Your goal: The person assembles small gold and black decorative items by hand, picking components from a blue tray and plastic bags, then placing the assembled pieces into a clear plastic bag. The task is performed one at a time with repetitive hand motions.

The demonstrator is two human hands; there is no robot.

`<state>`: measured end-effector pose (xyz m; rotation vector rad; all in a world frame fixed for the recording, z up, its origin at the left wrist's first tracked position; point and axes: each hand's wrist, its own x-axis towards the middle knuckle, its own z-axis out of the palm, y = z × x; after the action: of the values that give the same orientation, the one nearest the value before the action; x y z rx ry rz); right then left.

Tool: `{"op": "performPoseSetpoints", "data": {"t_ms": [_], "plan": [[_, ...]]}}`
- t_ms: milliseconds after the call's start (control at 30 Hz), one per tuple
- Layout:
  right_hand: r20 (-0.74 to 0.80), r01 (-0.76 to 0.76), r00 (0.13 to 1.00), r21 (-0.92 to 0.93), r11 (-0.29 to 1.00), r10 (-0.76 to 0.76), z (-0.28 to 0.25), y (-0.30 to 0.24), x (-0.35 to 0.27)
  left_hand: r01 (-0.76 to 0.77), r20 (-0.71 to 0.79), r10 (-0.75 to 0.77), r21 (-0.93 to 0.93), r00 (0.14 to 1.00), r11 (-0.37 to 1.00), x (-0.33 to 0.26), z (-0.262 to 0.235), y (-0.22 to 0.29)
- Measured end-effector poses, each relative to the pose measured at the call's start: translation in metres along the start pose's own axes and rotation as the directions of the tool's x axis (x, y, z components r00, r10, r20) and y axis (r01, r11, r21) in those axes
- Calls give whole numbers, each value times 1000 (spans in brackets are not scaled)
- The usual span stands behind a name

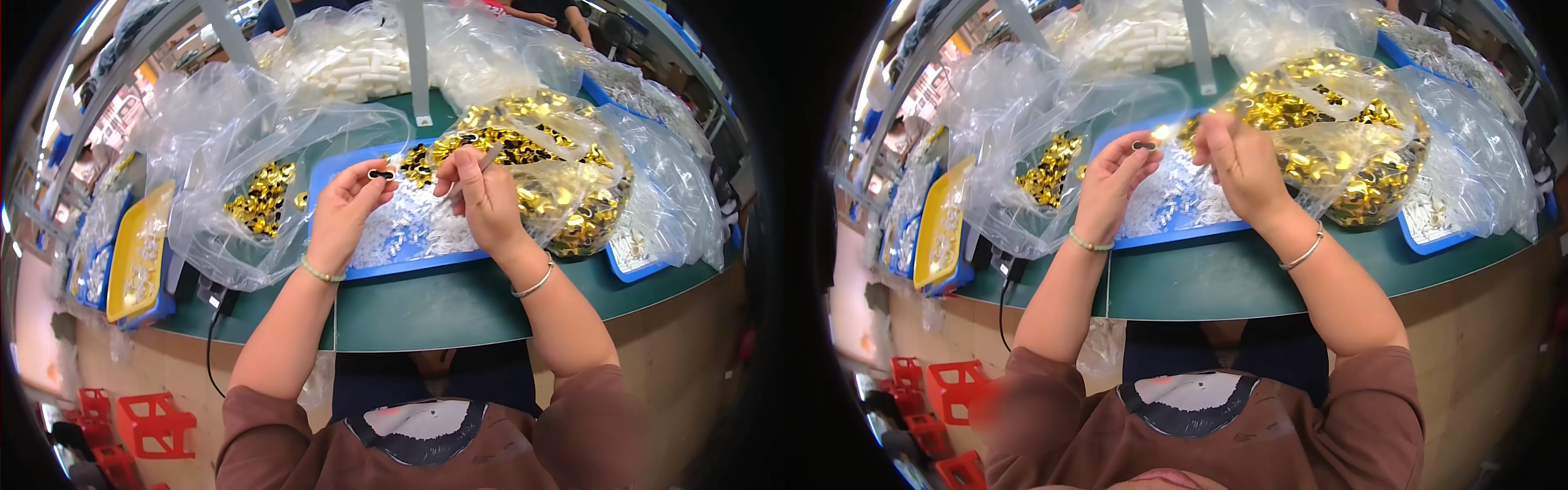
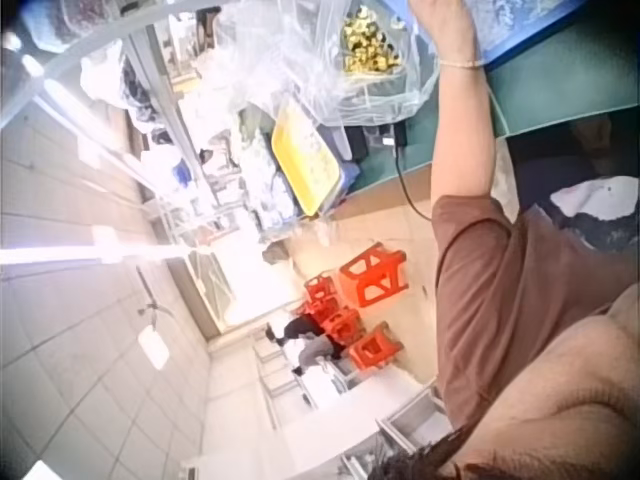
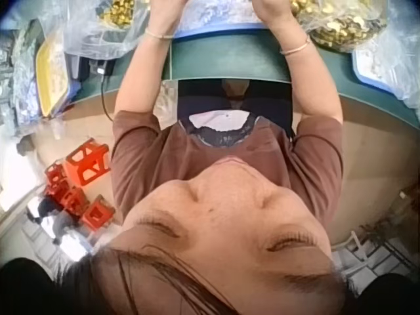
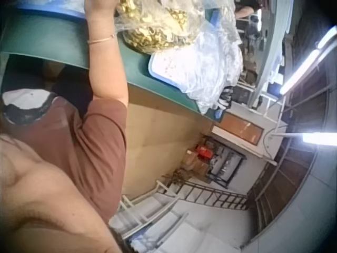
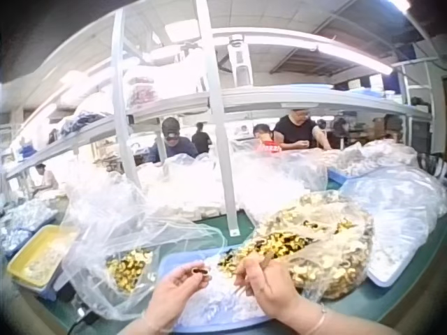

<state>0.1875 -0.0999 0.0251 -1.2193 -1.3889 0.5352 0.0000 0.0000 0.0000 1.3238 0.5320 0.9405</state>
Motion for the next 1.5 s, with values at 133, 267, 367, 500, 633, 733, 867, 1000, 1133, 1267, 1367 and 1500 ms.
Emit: {"op": "performPoseSetpoints", "data": {"t_ms": [133,267,367,500,633,733,867,1000,1133,1267,1367,1500], "plan": [[81,-84,993,1,996,84,11,12,2,6,-14,-6,12,1000,1000,2,-5,-1],[74,47,997,-131,990,-38,22,13,4,19,-33,-20,-34,999,999,3,-12,-3],[47,199,980,-132,971,-194,25,8,2,58,-29,-60,-71,998,996,4,-14,-1],[30,376,925,-219,901,-379,32,11,1,51,-18,-53,-87,998,995,5,-13,-1],[255,413,910,-506,758,-326,33,15,4,30,-50,-35,-101,998,994,5,-13,-2],[396,451,886,-609,652,-242,38,29,2,27,-83,-39,-134,996,991,7,-14,-5],[439,453,878,-626,635,-193,44,36,4,34,-74,-45,-141,996,989,8,-14,-6],[422,444,881,-583,681,-213,44,37,4,48,-56,-58,-169,997,984,7,-14,-3],[314,364,921,-484,796,-231,41,39,5,99,-33,-108,-196,994,976,5,-13,-1],[293,343,930,-467,815,-223,36,36,5,118,16,-117,-205,993,972,5,-12,-3],[244,312,944,-438,843,-222,33,38,5,154,58,-146,-193,988,969,5,-12,-3],[144,245,967,-330,911,-208,30,26,5,205,82,-196,-128,977,970,4,-11,-4]]}}
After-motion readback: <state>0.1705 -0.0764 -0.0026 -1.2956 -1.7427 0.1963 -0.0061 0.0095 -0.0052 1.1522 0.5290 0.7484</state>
